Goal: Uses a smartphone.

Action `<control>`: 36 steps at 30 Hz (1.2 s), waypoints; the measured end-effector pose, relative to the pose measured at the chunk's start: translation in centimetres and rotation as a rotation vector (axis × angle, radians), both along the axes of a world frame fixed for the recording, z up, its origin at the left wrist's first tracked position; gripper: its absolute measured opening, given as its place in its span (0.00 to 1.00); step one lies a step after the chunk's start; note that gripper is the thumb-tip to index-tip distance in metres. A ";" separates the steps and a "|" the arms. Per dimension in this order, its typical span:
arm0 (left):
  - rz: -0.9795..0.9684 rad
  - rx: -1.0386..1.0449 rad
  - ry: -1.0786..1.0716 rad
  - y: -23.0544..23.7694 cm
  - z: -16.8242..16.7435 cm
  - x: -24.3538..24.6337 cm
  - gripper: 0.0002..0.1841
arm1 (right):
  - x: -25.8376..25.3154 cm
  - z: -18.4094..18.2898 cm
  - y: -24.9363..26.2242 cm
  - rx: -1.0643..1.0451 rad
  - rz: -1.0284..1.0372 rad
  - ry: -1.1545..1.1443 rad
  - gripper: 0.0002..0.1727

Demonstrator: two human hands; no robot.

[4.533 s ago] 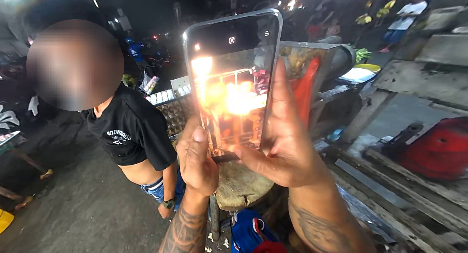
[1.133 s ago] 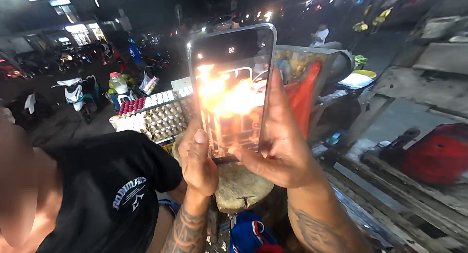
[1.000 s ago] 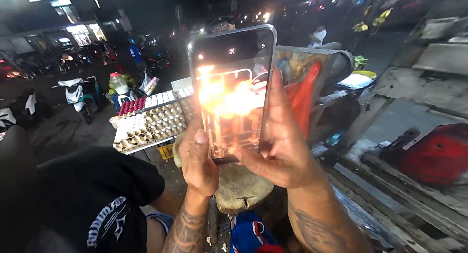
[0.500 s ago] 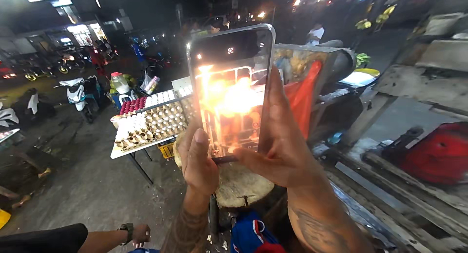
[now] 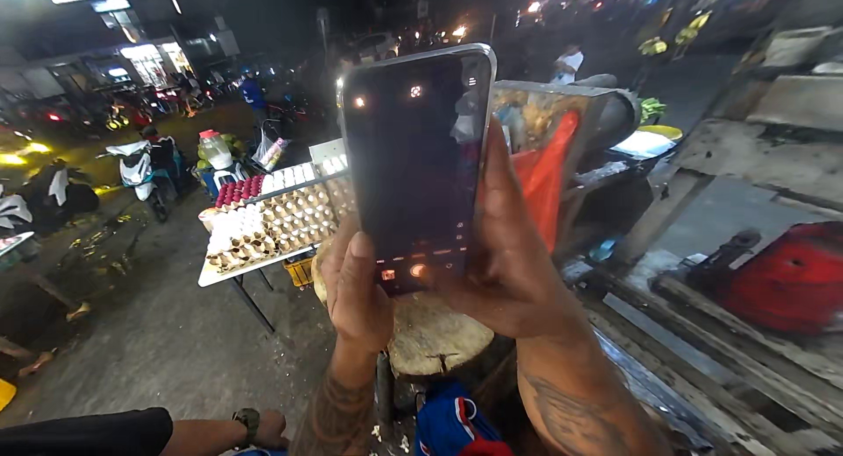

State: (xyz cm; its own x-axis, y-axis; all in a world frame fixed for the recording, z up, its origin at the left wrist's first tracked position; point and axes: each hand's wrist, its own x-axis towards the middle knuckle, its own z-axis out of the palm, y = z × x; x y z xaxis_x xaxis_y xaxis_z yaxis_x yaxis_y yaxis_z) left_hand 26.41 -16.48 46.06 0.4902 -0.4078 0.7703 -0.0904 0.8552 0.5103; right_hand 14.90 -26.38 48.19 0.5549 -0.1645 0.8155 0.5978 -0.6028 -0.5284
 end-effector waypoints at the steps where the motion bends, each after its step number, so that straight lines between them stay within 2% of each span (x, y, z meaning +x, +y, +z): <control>1: -0.010 0.001 -0.004 0.0 0.0 0.0 0.18 | 0.0 0.0 0.0 -0.001 0.019 -0.011 0.64; 9: 0.080 0.002 0.021 0.2 0.1 -0.3 0.16 | 0.1 0.0 0.2 -0.001 -0.032 -0.022 0.65; 26: -0.025 -0.010 0.010 0.0 0.2 -0.5 0.18 | -0.3 0.0 0.3 0.069 0.114 -0.023 0.64; 36: 0.007 -0.017 0.014 -0.1 0.1 -0.6 0.17 | -0.2 -0.1 0.1 0.049 0.092 -0.028 0.64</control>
